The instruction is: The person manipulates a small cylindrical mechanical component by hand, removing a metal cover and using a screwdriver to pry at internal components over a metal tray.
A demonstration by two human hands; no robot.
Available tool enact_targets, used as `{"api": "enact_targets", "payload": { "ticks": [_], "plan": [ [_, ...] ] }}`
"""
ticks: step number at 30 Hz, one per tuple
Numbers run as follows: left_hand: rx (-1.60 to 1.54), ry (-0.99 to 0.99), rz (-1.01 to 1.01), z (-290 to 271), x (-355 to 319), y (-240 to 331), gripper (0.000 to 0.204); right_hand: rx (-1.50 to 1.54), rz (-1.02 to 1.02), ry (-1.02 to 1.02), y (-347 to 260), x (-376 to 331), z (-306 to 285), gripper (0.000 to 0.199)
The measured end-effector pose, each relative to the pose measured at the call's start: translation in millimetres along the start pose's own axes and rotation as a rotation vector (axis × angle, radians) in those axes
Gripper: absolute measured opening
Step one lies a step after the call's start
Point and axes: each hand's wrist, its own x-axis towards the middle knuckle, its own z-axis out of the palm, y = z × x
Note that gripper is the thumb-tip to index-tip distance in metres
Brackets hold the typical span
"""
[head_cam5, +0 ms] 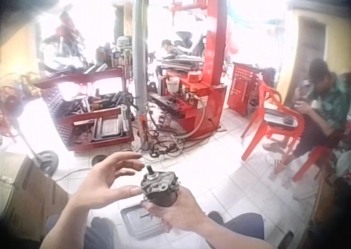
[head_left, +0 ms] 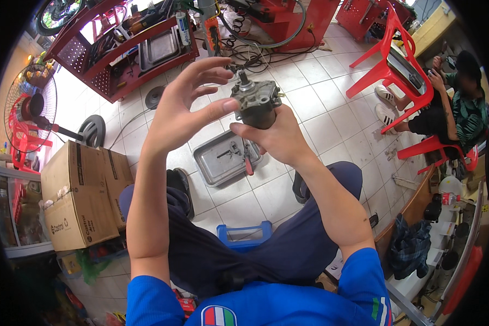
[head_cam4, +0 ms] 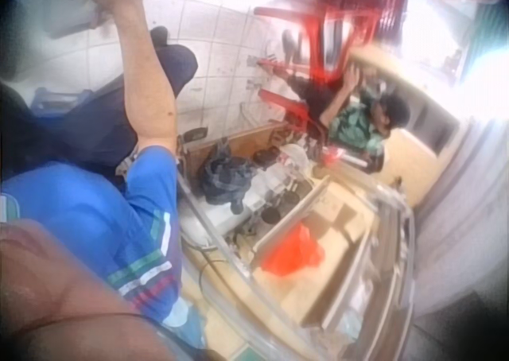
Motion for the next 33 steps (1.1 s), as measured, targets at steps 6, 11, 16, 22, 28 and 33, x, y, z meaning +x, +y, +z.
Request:
{"api": "enact_targets", "payload": {
  "ticks": [6, 11, 16, 22, 28, 33],
  "plan": [
    [0.080, -0.130, -0.055, 3.9, -1.2, 6.3, 0.088, 0.020, -0.086, -0.006, 6.3, 0.0, 4.4, 0.047],
    [0.235, -0.109, -0.069, 9.2, -2.6, 8.8, 0.087, 0.017, -0.161, 0.014, 13.4, -0.4, 5.9, 0.047],
    [0.043, -0.079, -0.038, 8.0, -3.5, 8.9, 0.085, 0.024, -0.199, 0.022, 10.2, -1.2, 6.7, 0.047],
    [0.260, -0.047, -0.090, 11.9, -5.0, 18.6, 0.082, -0.069, -0.203, 0.018, 10.8, -1.6, 7.3, 0.046],
    [0.279, -0.051, -0.113, 11.1, -4.8, 20.1, 0.088, -0.090, -0.220, 0.040, 14.5, -1.3, 6.6, 0.047],
    [0.205, -0.156, -0.088, 0.6, -6.1, 16.8, 0.096, -0.091, -0.154, -0.047, 13.2, -3.4, 6.7, 0.044]
  ]
}}
